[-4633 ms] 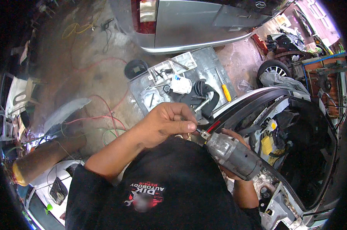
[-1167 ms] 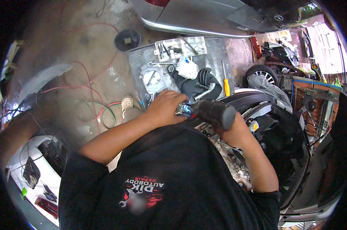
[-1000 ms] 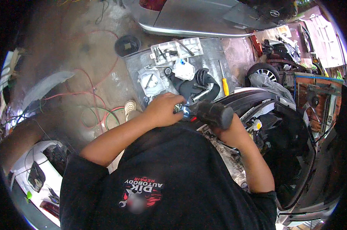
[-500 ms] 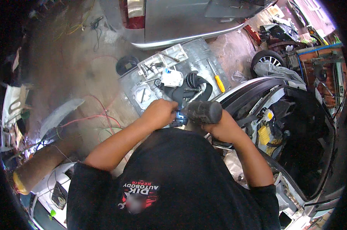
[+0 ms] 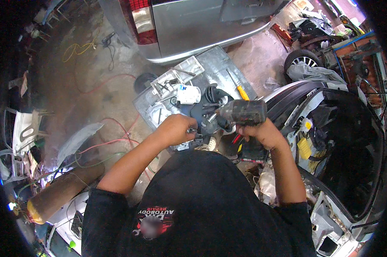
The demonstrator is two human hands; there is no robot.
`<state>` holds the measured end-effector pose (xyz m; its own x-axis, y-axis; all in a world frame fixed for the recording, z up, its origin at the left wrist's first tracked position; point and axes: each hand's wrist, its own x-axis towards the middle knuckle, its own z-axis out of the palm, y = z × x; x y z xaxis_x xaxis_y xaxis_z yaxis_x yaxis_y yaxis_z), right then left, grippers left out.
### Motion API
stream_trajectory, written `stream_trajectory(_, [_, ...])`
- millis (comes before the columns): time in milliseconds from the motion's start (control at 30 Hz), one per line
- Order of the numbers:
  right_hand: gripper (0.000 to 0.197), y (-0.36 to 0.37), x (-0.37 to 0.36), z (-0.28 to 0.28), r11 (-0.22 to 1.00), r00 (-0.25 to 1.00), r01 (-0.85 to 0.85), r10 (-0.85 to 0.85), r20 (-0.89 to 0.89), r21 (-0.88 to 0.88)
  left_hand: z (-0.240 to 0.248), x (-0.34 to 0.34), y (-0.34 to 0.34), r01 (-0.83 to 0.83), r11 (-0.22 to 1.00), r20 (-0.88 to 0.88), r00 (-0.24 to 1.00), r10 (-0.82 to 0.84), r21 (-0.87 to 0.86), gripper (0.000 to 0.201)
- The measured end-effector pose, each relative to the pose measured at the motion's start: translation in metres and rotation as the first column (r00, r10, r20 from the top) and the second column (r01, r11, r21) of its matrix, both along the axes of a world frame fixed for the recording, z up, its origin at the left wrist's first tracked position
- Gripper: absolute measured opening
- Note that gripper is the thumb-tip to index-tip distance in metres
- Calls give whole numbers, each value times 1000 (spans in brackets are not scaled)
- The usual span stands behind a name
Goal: The person assembles a car door lock mechanism on a metal workbench. They use a cordless impact driver to tighten bolts, then fit a metal strap and additional small components by hand, repeatedly adjusting and tightening the assembly.
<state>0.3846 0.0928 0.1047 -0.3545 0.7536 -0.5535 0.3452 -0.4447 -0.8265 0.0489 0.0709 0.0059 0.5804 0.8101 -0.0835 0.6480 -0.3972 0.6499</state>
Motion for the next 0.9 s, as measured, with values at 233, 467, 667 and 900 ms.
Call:
stream_trajectory(233, [35,41,3,-21,919,993,53,-90,76,390,-7,-7,1,-112,974,159,976,145,-198,26])
stream_trajectory(467, [76,87,-31,-50,758,792,-290,-152,591,585,-12,-20,7,-241,832,324,839,437,-499,19])
stream_trajectory(667, [88,113,-48,-74,664,618,-520,-141,773,537,-11,-21,16,-250,763,342,781,523,-596,15])
stream_trajectory(900, [90,129,-47,-113,666,588,-542,-134,798,512,-9,-13,33,-237,766,345,786,512,-598,14])
